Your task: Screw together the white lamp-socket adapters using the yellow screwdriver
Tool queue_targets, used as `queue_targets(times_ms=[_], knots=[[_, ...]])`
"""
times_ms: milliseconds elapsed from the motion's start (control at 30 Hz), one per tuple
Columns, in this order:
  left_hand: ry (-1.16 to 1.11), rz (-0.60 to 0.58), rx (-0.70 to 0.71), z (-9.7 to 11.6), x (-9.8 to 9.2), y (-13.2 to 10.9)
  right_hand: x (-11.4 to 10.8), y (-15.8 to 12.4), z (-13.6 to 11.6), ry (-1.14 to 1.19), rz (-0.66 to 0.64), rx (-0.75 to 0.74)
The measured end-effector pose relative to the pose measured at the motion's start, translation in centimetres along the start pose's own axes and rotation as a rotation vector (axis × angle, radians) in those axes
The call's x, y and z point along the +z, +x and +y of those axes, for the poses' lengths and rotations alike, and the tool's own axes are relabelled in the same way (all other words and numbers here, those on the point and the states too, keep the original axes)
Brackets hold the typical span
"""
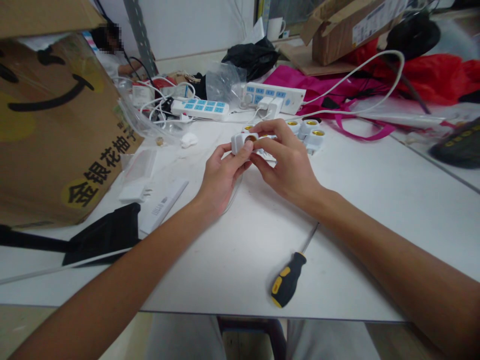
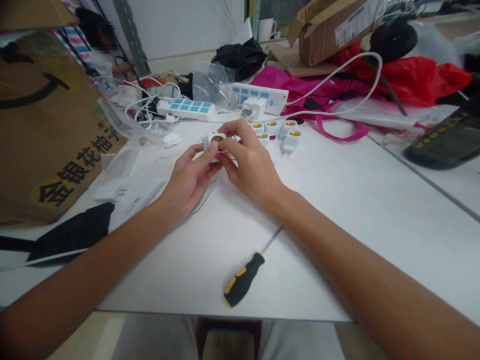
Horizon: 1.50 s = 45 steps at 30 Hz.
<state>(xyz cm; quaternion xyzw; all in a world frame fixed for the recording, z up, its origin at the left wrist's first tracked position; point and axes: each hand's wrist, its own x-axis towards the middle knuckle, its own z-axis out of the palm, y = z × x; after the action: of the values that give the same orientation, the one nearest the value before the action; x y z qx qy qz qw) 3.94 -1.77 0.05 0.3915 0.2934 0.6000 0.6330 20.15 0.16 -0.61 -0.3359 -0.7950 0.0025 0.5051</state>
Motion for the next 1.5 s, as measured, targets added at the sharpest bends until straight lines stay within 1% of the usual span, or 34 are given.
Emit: queue_targets(times_ms=[100,500,600,800,933,1100,1233,1500], knots=[[0.010,0.000,0.002,0.0,-0.1,0.0,0.1,0.0,-0.1,0.005,-0.009,0.033],[0.040,-0.003,-0.012,0.0,0.0,0.1,0.0,-0.1,0.1,-0.022,-0.022,0.013],[0.105,0.007,-0.001,0.2,-0.1,0.2,0.0,0.0,0.2,-0.016,-0.018,-0.014],[0.279,0.027,0.093,0.7,-0.7,0.6,-0.5,0.2,0.3,-0.047,-0.067,-0.017],[0.355,0.029,0.133,0.8,-1.1,0.9,-0.5,0.2,0.4,-0.083,-0.082,-0.050],[0.373,0.046,0.110,0.6,-1.7,1.4,-0.4,0.1,0.4,-0.069,-0.109,-0.054],[0.387,0.083,0.105,0.4,-2.0,1.6,-0.4,0.0,0.3,-0.081,-0.125,-0.047],[0.369,0.119,0.069,0.5,-1.5,1.3,-0.3,0.0,0.4,-0.092,-0.106,-0.071]])
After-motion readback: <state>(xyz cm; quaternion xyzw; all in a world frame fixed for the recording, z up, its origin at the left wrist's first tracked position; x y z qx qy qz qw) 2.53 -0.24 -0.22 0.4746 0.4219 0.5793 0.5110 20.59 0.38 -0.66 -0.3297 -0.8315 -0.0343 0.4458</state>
